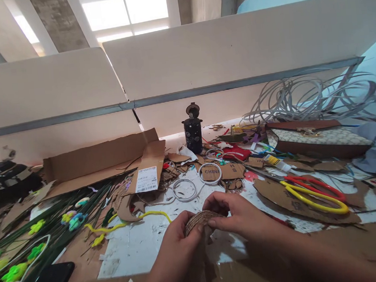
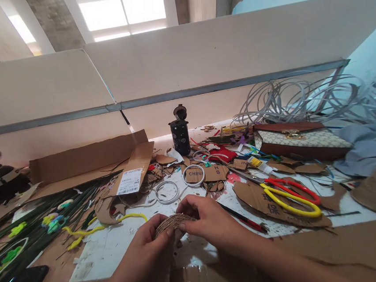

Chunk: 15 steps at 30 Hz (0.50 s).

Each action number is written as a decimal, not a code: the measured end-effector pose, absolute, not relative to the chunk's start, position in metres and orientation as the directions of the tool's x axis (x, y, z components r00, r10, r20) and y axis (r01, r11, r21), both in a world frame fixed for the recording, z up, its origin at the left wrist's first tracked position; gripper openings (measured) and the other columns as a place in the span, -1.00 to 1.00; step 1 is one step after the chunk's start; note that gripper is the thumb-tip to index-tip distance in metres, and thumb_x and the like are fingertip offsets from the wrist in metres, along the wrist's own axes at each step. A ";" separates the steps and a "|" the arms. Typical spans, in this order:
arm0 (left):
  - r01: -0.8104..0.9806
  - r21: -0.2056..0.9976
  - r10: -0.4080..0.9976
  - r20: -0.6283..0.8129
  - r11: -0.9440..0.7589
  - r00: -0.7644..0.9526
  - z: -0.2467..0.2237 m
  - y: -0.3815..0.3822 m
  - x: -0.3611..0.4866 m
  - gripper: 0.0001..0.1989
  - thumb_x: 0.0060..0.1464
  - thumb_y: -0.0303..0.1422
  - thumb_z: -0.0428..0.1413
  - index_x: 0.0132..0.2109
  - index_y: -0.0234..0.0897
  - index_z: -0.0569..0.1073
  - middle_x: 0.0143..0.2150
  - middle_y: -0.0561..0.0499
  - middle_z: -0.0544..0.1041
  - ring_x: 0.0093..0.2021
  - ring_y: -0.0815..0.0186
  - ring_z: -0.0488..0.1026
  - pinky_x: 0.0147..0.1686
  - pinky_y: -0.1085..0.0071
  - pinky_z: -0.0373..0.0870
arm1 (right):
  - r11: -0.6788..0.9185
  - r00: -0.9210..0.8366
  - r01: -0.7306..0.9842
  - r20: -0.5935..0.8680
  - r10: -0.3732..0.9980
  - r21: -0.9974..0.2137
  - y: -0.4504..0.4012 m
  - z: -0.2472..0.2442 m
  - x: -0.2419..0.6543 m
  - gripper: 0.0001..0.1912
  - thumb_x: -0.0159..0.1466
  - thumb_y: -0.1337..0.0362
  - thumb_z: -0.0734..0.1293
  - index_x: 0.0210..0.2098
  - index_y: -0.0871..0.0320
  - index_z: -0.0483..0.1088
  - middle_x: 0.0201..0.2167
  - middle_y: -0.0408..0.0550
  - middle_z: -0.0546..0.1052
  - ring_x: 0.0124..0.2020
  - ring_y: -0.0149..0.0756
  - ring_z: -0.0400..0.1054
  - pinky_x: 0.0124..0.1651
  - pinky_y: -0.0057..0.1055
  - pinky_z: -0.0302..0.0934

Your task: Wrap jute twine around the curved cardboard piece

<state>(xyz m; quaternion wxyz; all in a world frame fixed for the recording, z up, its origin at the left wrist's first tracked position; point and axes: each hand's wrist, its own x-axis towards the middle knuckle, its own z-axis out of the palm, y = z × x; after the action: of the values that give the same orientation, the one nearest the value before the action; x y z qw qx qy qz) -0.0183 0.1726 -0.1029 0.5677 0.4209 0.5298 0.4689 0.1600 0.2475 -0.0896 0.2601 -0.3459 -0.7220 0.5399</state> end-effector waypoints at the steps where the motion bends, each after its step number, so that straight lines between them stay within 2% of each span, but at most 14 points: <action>1: -0.082 0.975 0.978 -0.209 0.208 -0.006 -0.103 0.173 -0.018 -0.76 0.01 -0.23 0.28 -0.24 -0.30 0.54 -0.36 -0.03 0.56 -0.33 0.23 0.45 -0.34 0.43 0.30 | 0.165 -0.627 0.216 -0.007 0.779 -0.962 0.248 -0.089 0.160 -0.80 0.09 0.29 0.38 -0.27 0.20 0.44 -0.40 -0.11 0.52 -0.36 -0.29 0.33 -0.30 -0.38 0.15; 8: -0.017 0.982 0.981 -0.190 0.191 0.035 -0.103 0.173 -0.018 -0.83 0.11 -0.28 0.20 -0.20 -0.30 0.51 -0.33 -0.02 0.54 -0.35 0.29 0.41 -0.34 0.45 0.27 | 0.145 -0.624 0.203 -0.014 0.781 -0.968 0.247 -0.087 0.160 -0.78 0.05 0.28 0.40 -0.29 0.19 0.42 -0.42 -0.14 0.49 -0.39 -0.32 0.30 -0.32 -0.41 0.13; 12: 0.047 0.977 0.978 -0.207 0.206 0.030 -0.099 0.174 -0.019 -0.82 0.05 -0.27 0.26 -0.29 -0.30 0.50 -0.40 0.03 0.50 -0.38 0.30 0.39 -0.39 0.46 0.24 | 0.118 -0.628 0.210 -0.041 0.777 -0.971 0.245 -0.090 0.159 -0.77 0.05 0.24 0.42 -0.31 0.18 0.41 -0.44 -0.14 0.49 -0.39 -0.31 0.31 -0.33 -0.41 0.13; 15: 0.000 0.962 0.962 -0.272 0.272 0.027 -0.095 0.173 -0.018 -0.77 0.00 -0.24 0.30 -0.30 -0.31 0.49 -0.44 0.04 0.48 -0.43 0.32 0.38 -0.44 0.46 0.21 | 0.108 -0.635 0.190 -0.038 0.772 -0.976 0.245 -0.089 0.160 -0.76 0.08 0.20 0.41 -0.28 0.18 0.43 -0.42 -0.13 0.49 -0.37 -0.30 0.32 -0.31 -0.39 0.15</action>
<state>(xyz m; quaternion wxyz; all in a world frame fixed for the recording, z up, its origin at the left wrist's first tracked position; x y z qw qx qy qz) -0.0180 0.1732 -0.0950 0.5716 0.4324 0.5561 0.4207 0.1598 0.2454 -0.0886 0.2541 -0.3436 -0.6997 0.5725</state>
